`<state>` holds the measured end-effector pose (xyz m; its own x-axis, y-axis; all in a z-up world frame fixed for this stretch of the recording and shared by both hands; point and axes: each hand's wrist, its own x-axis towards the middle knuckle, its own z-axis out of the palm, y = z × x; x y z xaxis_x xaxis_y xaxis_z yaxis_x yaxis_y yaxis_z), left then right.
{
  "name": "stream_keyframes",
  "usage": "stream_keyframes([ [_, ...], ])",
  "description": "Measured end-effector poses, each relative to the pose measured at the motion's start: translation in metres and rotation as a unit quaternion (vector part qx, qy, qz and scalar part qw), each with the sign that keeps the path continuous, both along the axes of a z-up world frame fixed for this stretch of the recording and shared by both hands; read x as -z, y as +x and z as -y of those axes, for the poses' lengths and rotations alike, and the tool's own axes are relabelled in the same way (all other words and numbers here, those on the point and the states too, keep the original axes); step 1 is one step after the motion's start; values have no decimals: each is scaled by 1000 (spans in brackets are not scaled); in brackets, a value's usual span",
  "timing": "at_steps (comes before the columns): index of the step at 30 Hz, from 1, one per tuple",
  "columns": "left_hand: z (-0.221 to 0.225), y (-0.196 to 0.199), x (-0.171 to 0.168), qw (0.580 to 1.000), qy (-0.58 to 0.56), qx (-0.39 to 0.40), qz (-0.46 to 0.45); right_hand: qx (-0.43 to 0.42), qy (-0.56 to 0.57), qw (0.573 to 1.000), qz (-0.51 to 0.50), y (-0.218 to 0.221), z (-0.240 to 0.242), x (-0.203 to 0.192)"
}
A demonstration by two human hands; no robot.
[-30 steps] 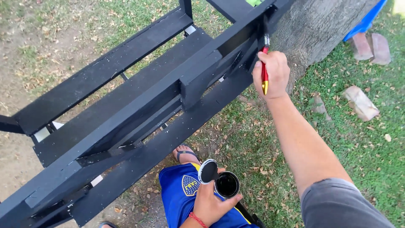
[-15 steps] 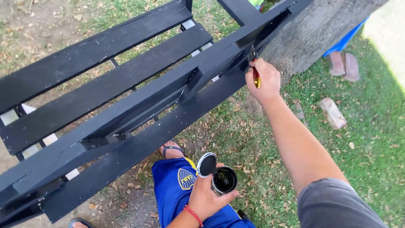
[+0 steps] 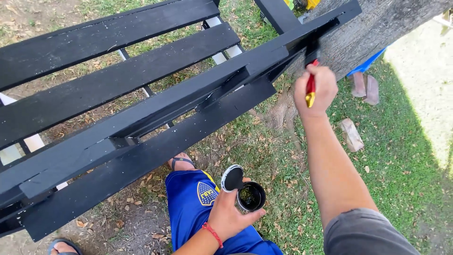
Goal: Painting a wooden bench with black paint using a paintbrush.
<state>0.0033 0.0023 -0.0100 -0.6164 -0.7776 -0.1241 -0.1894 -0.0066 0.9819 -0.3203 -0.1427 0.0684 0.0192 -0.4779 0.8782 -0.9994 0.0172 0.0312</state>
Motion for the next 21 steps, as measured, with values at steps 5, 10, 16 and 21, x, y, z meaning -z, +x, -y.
stream_keyframes([
  [5, 4, 3, -6, 1000, 10, 20, -2, 52, 222, 953, 201, 6, 19, -2],
  [10, 2, 3, -2, 1000, 1, 6, -25, -57, 111, 967, 223, -20, 36, -7],
  [16, 2, 4, 1, 1000, 15, 12, -17, -17, -10, 989, 148, -18, 19, -22],
  [21, 5, 1, -6, 999, 40, 23, -5, 25, 201, 974, 97, 2, 6, -13],
])
